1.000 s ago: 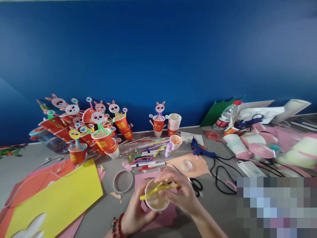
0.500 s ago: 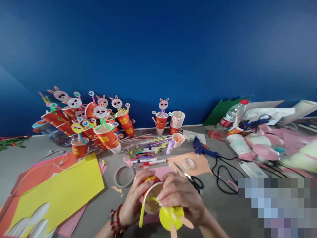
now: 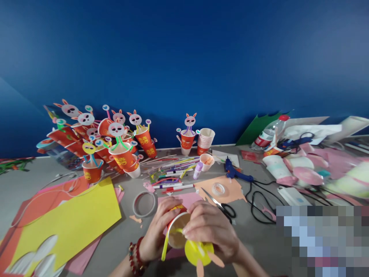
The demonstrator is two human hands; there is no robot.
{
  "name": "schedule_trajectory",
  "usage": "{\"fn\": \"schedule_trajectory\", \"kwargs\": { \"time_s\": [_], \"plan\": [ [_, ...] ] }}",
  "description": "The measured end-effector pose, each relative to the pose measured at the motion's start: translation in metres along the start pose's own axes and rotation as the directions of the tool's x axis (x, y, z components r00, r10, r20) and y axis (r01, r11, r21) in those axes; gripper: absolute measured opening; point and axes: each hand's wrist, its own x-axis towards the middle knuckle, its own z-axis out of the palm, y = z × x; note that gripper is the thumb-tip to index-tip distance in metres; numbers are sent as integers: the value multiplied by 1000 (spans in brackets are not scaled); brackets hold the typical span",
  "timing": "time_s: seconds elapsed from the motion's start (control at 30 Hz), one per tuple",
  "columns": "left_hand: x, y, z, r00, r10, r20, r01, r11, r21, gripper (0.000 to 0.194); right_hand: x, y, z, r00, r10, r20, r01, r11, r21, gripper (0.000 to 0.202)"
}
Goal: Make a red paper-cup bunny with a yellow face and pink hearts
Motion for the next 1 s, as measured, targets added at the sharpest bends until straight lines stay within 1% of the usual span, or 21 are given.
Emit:
{"fn": "schedule_trajectory", "kwargs": {
  "time_s": [0.13, 0.2, 0.3, 0.37, 0.43, 0.53, 0.6, 0.73, 0.8, 0.9, 1.0],
  "plan": [
    [2, 2, -1, 1000, -3, 14, 3, 1000, -18, 53, 0, -1, 0, 998, 19, -54, -16, 999, 50, 20],
    [3, 3, -2, 1000, -7, 15, 8, 1000, -21, 52, 1, 1, -1, 999, -8, -39, 10, 999, 53, 18],
    [4, 3, -3, 1000, 8, 8, -8, 1000, -26, 53, 1, 3, -3, 998, -70, 8, 69, 996, 50, 21],
    [3, 3, -2, 1000, 9, 7, -9, 1000, -23, 53, 0, 4, -3, 996, -84, 26, 83, 995, 49, 21],
    [2, 2, -2, 1000, 2, 10, -1, 1000, -17, 54, 0, 3, -3, 997, -68, 30, 66, 996, 56, 20],
    [0, 0, 0, 1000, -15, 18, 15, 1000, -14, 54, -2, 1, -2, 1000, -5, 1, 5, 997, 80, 19],
    [0, -1, 0, 1000, -16, 18, 16, 1000, -16, 54, -2, 0, -2, 1000, 6, -12, -5, 997, 81, 20],
    [1, -1, 0, 1000, 14, -1, -14, 1000, -26, 57, 1, 2, -3, 998, -68, 7, 68, 996, 50, 21],
    [2, -1, -1, 1000, 18, -11, -19, 999, -31, 59, 2, 2, -3, 996, -82, 17, 81, 996, 48, 20],
    [2, -1, -1, 1000, 14, -11, -14, 999, -31, 58, 2, 1, -3, 998, -57, 20, 55, 996, 64, 17],
    [1, 0, -1, 1000, 15, 1, -15, 999, -39, 56, 0, -1, -1, 1000, 5, -2, -5, 995, 96, 13]
  ]
}}
